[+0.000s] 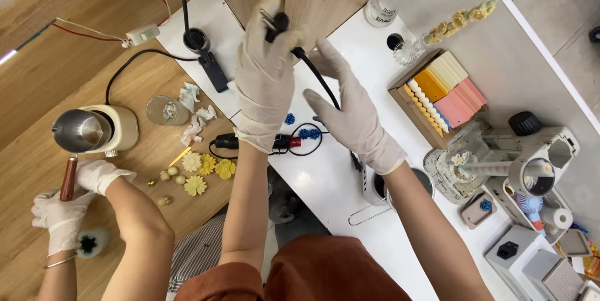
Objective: The person is preparing scent samples or small wax items, using molds, a wax melter, and various tools.
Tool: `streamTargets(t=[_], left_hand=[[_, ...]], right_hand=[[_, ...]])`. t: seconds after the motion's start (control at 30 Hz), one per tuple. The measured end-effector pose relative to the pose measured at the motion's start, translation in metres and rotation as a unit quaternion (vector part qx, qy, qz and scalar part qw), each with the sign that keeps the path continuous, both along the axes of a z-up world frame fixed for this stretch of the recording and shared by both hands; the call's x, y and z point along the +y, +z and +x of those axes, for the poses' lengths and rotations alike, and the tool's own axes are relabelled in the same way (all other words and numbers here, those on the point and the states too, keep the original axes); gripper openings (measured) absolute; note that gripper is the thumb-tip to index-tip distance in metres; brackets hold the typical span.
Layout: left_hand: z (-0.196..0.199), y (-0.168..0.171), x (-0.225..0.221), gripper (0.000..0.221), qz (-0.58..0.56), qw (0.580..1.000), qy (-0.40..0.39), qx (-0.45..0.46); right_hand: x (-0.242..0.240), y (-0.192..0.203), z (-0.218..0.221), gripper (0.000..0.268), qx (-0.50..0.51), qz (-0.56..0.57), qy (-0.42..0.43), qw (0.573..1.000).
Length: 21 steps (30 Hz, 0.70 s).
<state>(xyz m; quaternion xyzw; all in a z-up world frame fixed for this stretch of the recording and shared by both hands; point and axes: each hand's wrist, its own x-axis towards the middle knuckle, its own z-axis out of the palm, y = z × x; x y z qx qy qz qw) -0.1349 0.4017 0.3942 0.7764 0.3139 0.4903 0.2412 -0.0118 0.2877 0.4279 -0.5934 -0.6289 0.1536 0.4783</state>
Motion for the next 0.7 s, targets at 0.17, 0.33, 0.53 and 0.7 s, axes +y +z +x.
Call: streamTargets(t=[0.17,0.33,0.53,0.7], left_hand=[[-0.018,-0.002,0.008,0.030,0.039,0.997,-0.038,-0.052],[-0.058,0.011,0.047,0.038,-0.289,0.925,-0.067,-0.238],[-0.063,-0.092,0.214,0.057,-0.127,0.955,0.267,-0.016],[-0.022,-0.082,0.248,0.048,-0.356,0.903,0.185,0.157]], right_hand=[[0.035,-0.010,-0.014,0.049,0.118,-0.160,0.006,0.980],[0.077,-0.018,-0.029,0.021,0.138,-0.230,-0.022,0.963],[0.141,-0.037,-0.050,0.026,0.337,-0.224,0.014,0.914],[0.183,-0.064,-0.056,0.030,0.349,-0.302,-0.090,0.882]])
